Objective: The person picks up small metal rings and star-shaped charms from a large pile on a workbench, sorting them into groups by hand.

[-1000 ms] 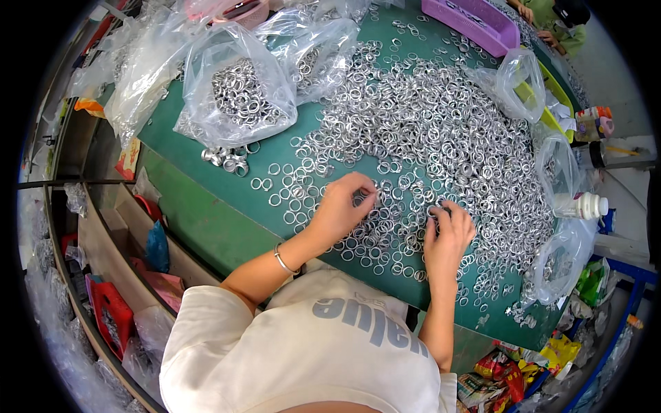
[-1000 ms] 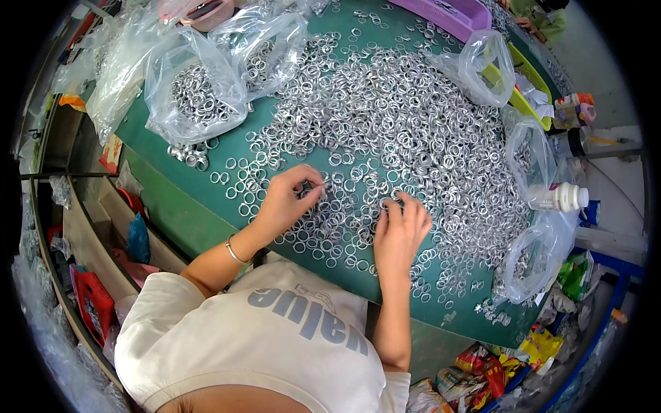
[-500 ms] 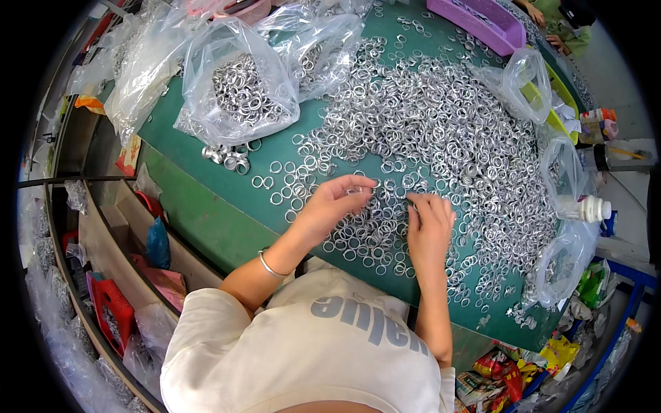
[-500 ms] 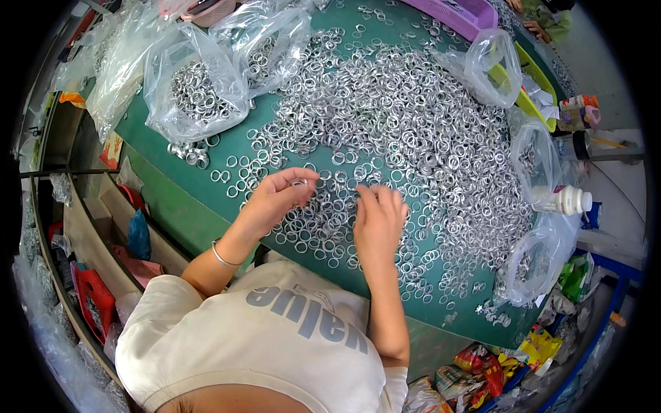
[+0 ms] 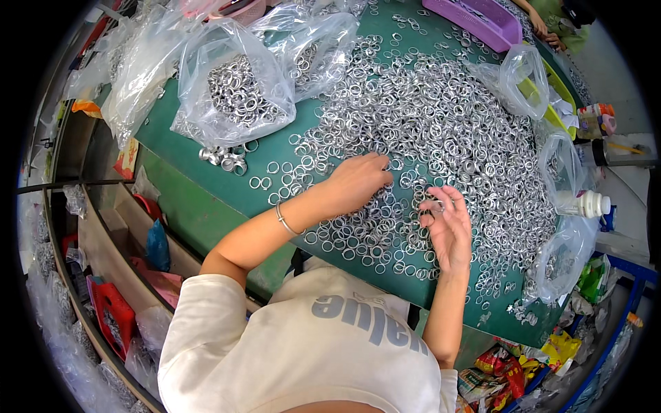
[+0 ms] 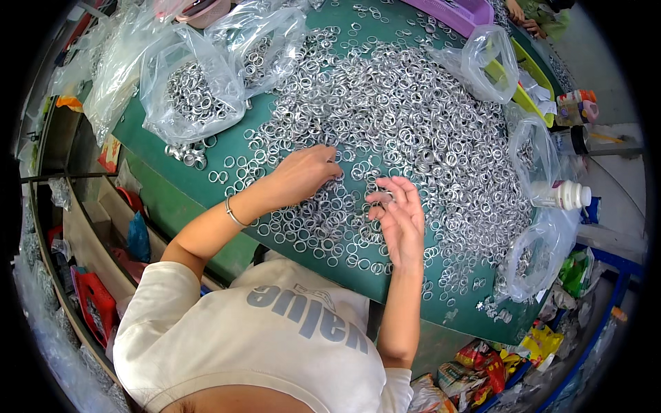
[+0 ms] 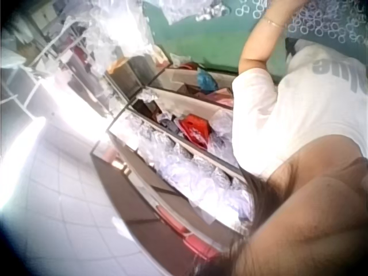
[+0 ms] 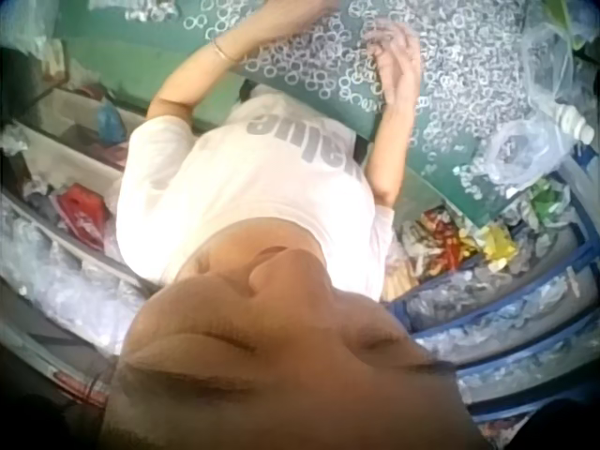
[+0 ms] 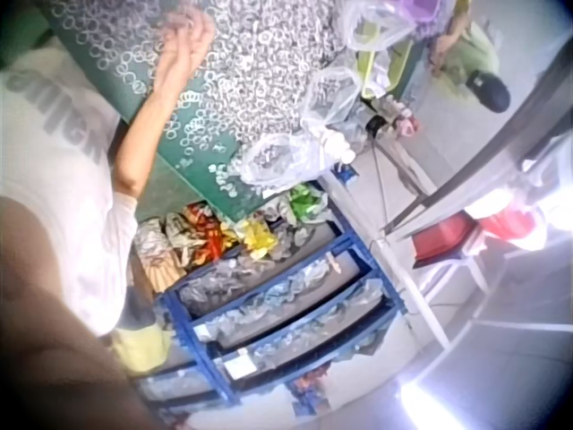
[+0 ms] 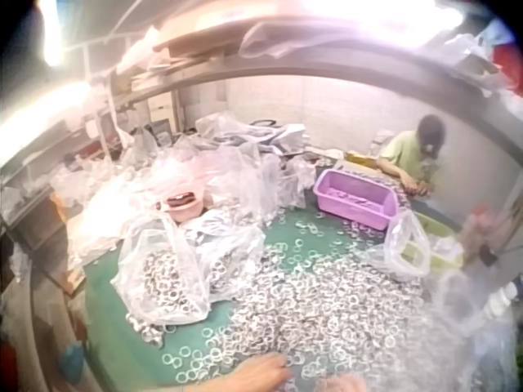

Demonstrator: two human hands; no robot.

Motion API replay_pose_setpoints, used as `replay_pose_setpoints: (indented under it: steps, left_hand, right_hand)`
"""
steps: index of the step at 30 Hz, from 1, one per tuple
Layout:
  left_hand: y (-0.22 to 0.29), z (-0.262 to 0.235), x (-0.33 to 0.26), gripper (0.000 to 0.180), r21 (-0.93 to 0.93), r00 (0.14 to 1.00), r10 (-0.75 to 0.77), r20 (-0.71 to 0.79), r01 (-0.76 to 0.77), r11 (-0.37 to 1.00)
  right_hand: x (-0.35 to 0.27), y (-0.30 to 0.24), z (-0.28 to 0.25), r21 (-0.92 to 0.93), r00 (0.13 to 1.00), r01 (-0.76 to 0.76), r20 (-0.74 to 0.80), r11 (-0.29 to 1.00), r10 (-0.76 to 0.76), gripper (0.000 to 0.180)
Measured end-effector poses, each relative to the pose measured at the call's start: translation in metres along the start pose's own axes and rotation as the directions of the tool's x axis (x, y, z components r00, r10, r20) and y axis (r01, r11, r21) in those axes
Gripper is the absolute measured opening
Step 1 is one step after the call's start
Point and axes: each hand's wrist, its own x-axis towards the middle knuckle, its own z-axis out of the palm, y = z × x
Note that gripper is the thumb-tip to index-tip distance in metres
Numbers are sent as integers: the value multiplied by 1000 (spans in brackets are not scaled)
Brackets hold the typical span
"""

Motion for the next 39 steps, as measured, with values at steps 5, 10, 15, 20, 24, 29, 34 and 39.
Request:
replay_pose_setpoints:
  steps: [5, 10, 15, 20, 24, 29, 34, 39]
  left_hand:
    - [-5, 1, -1, 8, -514, 990, -113, -82, 55, 856]
    - [-11, -12, -11, 6, -921, 940, -200, 278, 201, -333]
    - [-15, -18, -23, 27, -881, 817, -340, 466, 396, -257]
    - [3, -1, -11, 20, -537, 908, -409, -96, 298, 789]
    - [3, -3, 1, 23, -679, 920, -388, -51, 253, 689]
    - [-1, -15, -1, 25, -953, 853, -461, 246, 299, 44]
    - [-3, -4, -7, 13, -742, 924, -370, 95, 313, 593]
    - [6, 5, -3, 10, -42, 980, -167, -109, 164, 986]
  right_hand:
    - [18, 13, 5, -919, 972, 138, 54, 369, -227, 20]
    - [38, 32, 12, -903, 781, 385, 428, -190, -455, 12]
    - [20, 4, -1, -981, 955, 99, 46, 169, -294, 9]
    - [22, 2, 6, -946, 837, 283, 324, -157, -441, 19]
    - [36, 16, 20, -880, 823, 363, 457, -307, -338, 15]
    - [32, 6, 8, -869, 954, 278, 199, 411, -224, 5]
    - [19, -15, 19, 222, 996, -69, -38, 973, 79, 11]
    - [26, -1, 3, -253, 972, -228, -4, 940, 235, 9]
